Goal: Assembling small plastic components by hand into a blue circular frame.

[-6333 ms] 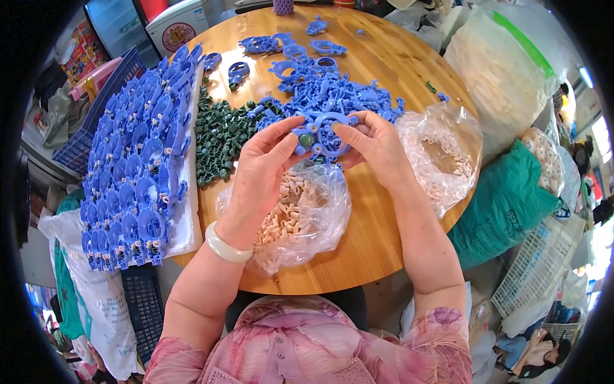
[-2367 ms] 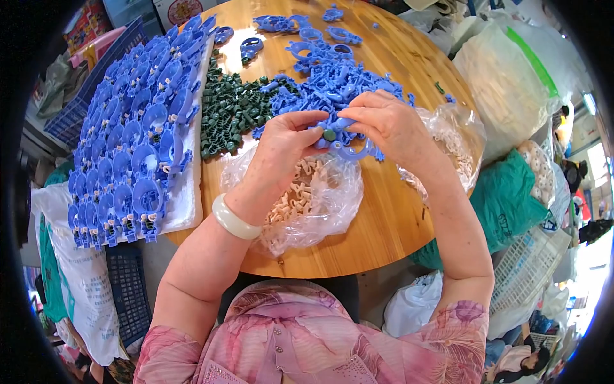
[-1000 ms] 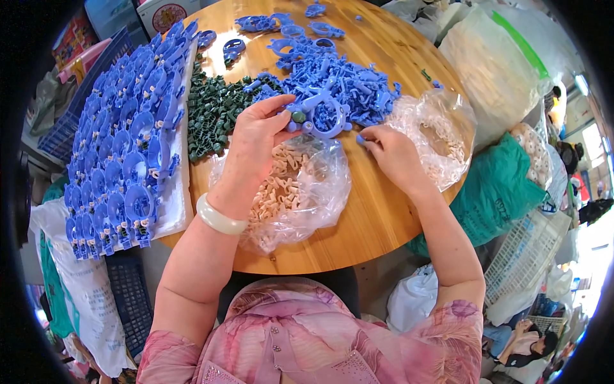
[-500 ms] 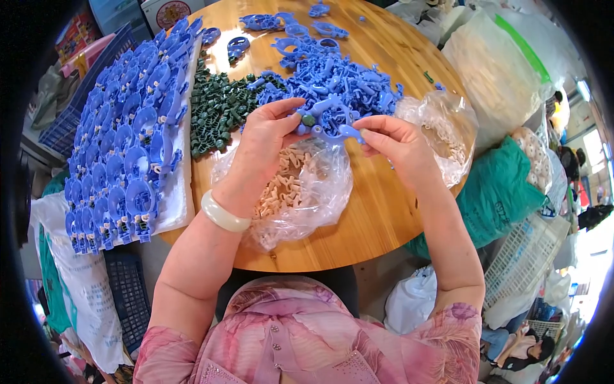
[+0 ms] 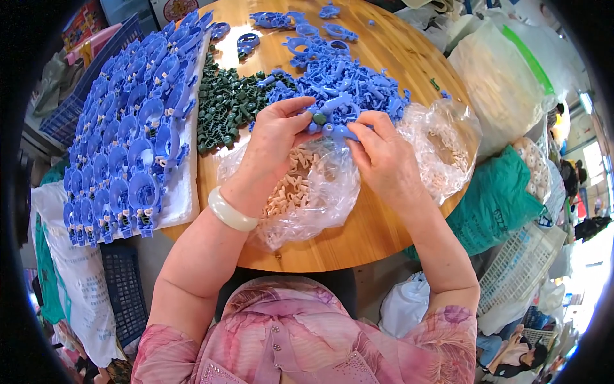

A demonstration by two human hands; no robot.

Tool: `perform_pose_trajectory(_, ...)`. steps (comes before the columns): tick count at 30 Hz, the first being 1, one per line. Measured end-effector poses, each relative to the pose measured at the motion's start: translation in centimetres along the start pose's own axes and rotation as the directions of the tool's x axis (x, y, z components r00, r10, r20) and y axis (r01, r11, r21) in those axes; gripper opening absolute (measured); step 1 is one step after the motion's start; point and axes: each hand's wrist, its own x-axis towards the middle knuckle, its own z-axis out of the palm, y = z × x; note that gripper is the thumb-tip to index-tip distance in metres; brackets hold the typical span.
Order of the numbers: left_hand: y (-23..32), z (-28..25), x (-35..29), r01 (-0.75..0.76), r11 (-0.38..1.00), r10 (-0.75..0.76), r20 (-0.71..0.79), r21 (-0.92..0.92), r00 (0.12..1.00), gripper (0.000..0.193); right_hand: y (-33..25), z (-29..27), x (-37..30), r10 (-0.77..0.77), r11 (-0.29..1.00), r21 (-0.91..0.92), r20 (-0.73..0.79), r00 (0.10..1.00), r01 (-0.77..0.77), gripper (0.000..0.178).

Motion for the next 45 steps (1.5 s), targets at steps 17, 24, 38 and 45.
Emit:
perform_pose_trajectory(17, 0.0, 0.2, -0.3, -0.088, 0.992, 0.090, -0.019, 0.089, 0.996, 0.027, -1.4, 0.2, 0.2, 0.243, 0.944, 0.215, 0.060, 0.968, -0.250, 0.020)
perform_pose_trajectory(24, 0.0, 0.2, -0.3, -0.083, 0.992, 0.086, -0.031, 0.091, 0.996, 0.027, -1.5, 0.6, -0.1, 0.250, 0.948, 0.195, 0.042, 0.967, -0.253, 0.019)
perform_pose_trajectory(38, -0.1, 0.1, -0.3, -0.019, 0.997, 0.024, -0.067, 0.079, 0.997, 0.030, -1.4, 0.5, 0.3, -0.019, 0.997, -0.069, 0.033, 0.999, 0.022, 0.023)
perform_pose_trajectory(45, -0.3, 0.4, -0.4, -0.054, 0.995, 0.060, -0.066, 0.086, 0.996, 0.030, -1.5, 0.5, -0.2, 0.154, 0.981, 0.104, 0.077, 0.985, -0.162, 0.020)
